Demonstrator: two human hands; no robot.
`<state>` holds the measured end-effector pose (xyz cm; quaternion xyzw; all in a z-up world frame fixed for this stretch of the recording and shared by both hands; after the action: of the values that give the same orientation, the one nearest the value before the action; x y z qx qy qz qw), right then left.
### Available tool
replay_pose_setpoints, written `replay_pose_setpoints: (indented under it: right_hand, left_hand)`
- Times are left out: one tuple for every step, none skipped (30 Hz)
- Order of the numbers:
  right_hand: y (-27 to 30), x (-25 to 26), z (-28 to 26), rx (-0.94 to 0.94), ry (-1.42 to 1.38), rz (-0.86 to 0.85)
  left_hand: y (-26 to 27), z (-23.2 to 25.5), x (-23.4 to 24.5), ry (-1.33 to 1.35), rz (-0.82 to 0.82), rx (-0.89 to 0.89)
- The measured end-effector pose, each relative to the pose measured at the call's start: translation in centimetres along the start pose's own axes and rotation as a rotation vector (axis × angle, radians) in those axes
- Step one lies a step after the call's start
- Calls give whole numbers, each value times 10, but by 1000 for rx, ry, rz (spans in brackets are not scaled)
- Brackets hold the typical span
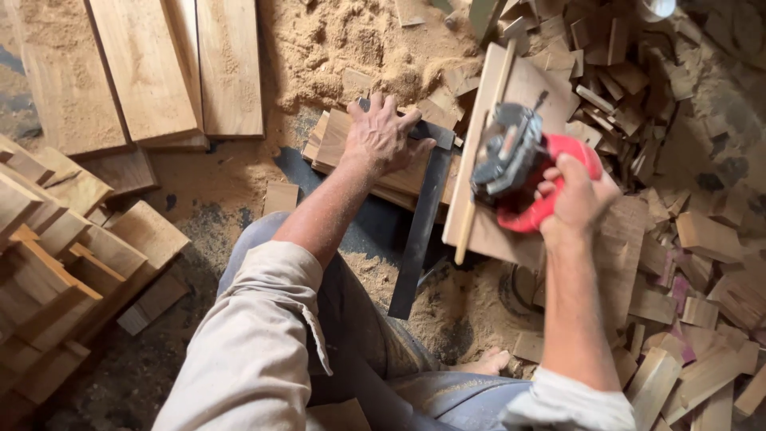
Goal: Cutting wooden boards to size using a hand-held power saw and a try-square for alignment.
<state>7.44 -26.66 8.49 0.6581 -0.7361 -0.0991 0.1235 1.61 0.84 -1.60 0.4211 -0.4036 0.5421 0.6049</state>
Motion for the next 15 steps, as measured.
replay_pose_setpoints:
  right_hand:
    - [6, 15, -2, -5, -8, -9]
    - [14, 33, -3, -12, -13, -15]
    - [21, 51, -6, -10, -13, -8]
    - [30, 72, -8, -2, -3, 27]
    - [38, 94, -10, 6, 7, 62]
    - [41, 110, -9, 10, 3, 85]
    - [43, 127, -8, 17, 8, 92]
    - [49, 151, -9, 31, 10, 123]
    - [48, 170, -4, 44, 2, 171]
    - [43, 187, 0, 47, 15, 184]
    - [38, 204, 3, 49, 27, 197]
    - [33, 218, 5, 57, 13, 225]
    - [29, 230, 7, 84, 14, 218]
    - [24, 234, 18, 93, 7, 195]
    - [22, 248, 17, 84, -14, 206]
  left_hand:
    - [0, -1, 2, 7, -32, 3]
    - [1, 0, 2, 17, -66, 4]
    - [-6, -9, -17, 19, -66, -3]
    - [-13, -17, -36, -21, -53, -15]
    - [-21, -24, -55, -59, -39, -27]
    - [-11, -21, -43, -59, -40, -51]
    - [-2, -16, -29, -29, 82, -48]
    - [-2, -6, -15, 9, 205, -70]
    - [3, -4, -17, 18, 205, -119]
    - [4, -4, -15, 34, 210, -92]
    - [3, -5, -13, 49, 214, -66]
    - [2, 3, -7, 47, 214, -98]
    - [0, 10, -3, 36, 170, -69]
    - [8, 7, 3, 10, 116, -23]
    - [3, 14, 2, -9, 105, -37]
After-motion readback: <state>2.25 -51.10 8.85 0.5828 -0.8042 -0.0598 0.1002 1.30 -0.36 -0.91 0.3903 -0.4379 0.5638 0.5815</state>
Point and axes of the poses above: each hand's wrist, its own y-axis away from the middle knuckle, its own x-axis out of the back of the hand, z = x × y, the point moved 1 cm from there along -y, towards the middle knuckle, and after that the axes turned 12 degrees about -x, right-handed, at the moved point
